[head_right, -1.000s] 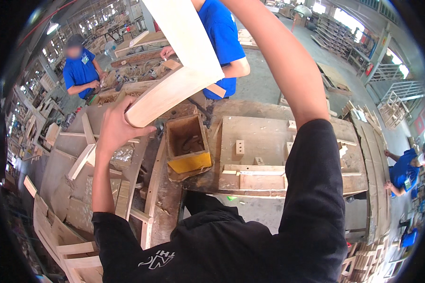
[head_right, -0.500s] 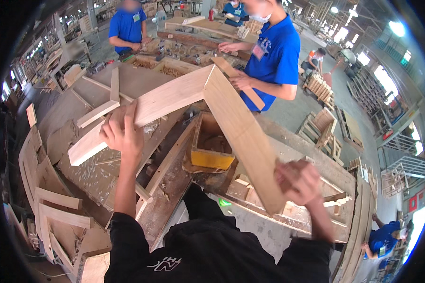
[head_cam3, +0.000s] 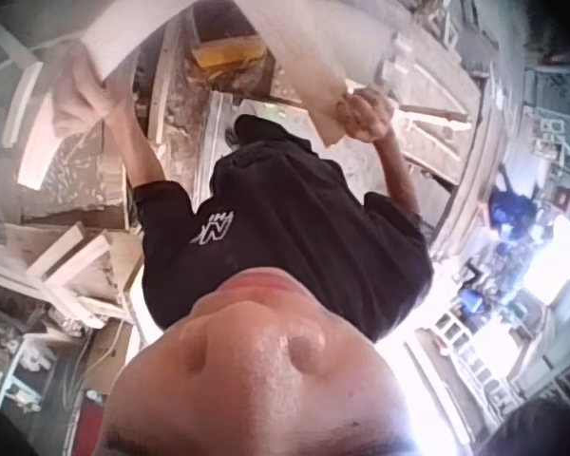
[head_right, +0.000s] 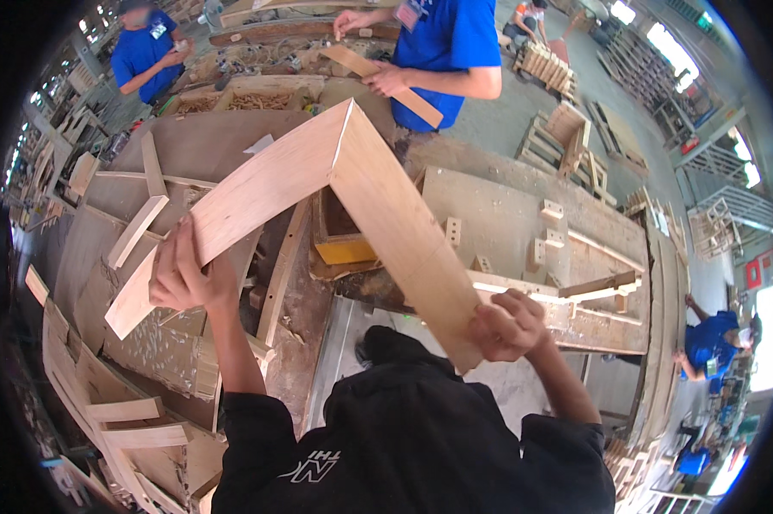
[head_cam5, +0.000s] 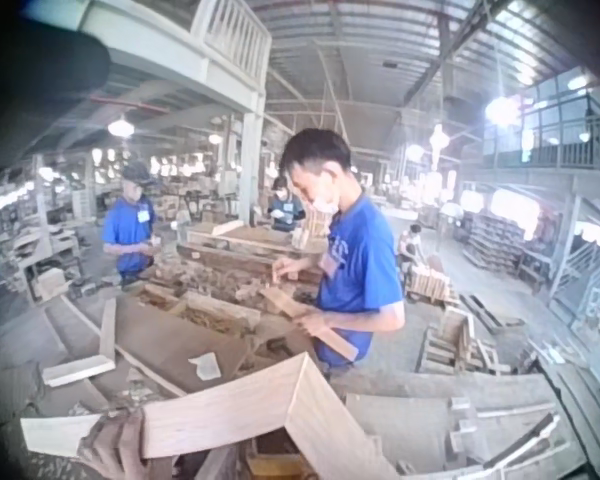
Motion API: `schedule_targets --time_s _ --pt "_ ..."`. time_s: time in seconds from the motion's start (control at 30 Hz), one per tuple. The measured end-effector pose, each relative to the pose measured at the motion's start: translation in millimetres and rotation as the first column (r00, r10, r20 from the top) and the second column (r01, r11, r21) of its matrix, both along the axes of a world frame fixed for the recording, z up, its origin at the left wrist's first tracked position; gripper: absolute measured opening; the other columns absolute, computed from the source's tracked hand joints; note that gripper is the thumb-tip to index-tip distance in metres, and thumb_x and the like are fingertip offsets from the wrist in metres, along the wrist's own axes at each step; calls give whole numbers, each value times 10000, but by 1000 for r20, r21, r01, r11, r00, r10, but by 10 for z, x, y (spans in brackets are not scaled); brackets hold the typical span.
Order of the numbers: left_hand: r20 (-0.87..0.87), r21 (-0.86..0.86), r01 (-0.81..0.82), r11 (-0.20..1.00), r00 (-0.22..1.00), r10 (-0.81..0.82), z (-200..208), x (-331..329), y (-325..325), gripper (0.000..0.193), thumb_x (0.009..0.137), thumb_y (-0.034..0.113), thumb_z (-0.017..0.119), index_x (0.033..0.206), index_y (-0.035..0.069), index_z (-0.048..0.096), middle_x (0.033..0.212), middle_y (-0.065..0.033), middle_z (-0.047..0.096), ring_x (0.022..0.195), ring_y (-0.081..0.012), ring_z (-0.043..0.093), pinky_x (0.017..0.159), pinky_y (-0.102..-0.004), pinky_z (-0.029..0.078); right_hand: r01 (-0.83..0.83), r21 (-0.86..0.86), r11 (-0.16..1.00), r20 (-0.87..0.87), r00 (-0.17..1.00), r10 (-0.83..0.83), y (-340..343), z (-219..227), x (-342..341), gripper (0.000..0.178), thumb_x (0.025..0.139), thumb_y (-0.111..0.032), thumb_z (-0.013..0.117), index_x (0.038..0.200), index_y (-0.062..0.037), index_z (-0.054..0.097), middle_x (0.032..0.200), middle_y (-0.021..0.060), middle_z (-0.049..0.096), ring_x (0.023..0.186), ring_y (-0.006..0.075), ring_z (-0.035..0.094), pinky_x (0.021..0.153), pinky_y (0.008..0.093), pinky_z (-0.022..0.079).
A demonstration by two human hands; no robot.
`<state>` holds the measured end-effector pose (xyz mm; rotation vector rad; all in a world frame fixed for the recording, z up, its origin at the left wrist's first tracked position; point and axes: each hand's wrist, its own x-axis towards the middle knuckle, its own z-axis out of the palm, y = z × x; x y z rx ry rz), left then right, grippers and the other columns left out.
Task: The person assembles wooden frames by picking up pre-cut wooden pieces and joining them at the corners. They repeatedly align and fit the pieces together by hand, then place the completed frames on the workbench. The process is repeated multiple times throughout the clip.
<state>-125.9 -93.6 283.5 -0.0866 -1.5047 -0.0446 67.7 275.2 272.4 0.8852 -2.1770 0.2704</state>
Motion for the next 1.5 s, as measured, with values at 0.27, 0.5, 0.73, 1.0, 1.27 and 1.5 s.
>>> schedule_targets --time_s 0.27,0.5,0.73,1.0,1.27,1.5 --pt "796 -57 578 814 518 -312 -407 580 866 425 681 130 731 1103 151 684 980 -4 641 908 -210 605 827 -407 410 466 131 875 252 838 -484 521 1408 465 311 648 -170 761 921 -65 656 926 83 723 901 312 628 742 403 495" --pt "949 189 835 516 -21 -314 -1427 987 2084 427 654 169 750 1063 109 639 915 -8 607 850 -204 570 769 -362 431 491 331 806 644 506 -573 1510 1130 710 380 531 -192 785 869 -55 680 1130 102 619 1182 355 507 947 497 414" --pt "952 164 921 354 -54 -300 -2225 910 2947 491 732 224 757 1194 156 607 1192 -63 572 1064 -267 503 889 -399 400 569 346 746 669 408 -622 2238 596 797 317 531 -104 811 800 -54 651 1428 104 421 1378 364 313 1071 522 335" --pt "965 169 970 175 -127 -228 -2430 1010 3468 525 789 178 683 1300 204 568 1381 -128 469 1303 -286 403 1154 -497 236 791 109 602 237 568 -788 2810 677 1316 328 709 -262 819 935 -77 669 1379 210 458 1290 392 435 1008 525 436" --pt "972 208 970 124 -191 -138 -2449 1053 3533 490 818 74 607 1303 129 560 1395 -143 471 1324 -305 423 1153 -490 280 838 174 518 451 400 -798 2841 188 1400 544 747 -519 755 1105 -118 667 1391 107 493 1300 324 427 1045 498 389" --pt "923 305 942 141 -255 -290 -2575 1087 3588 432 854 76 540 1280 7 547 1386 -177 485 1353 -321 401 1122 -459 346 906 212 366 417 255 -873 2491 -39 1241 508 540 -41 835 1011 -165 692 1454 39 419 1383 321 294 1126 495 344"
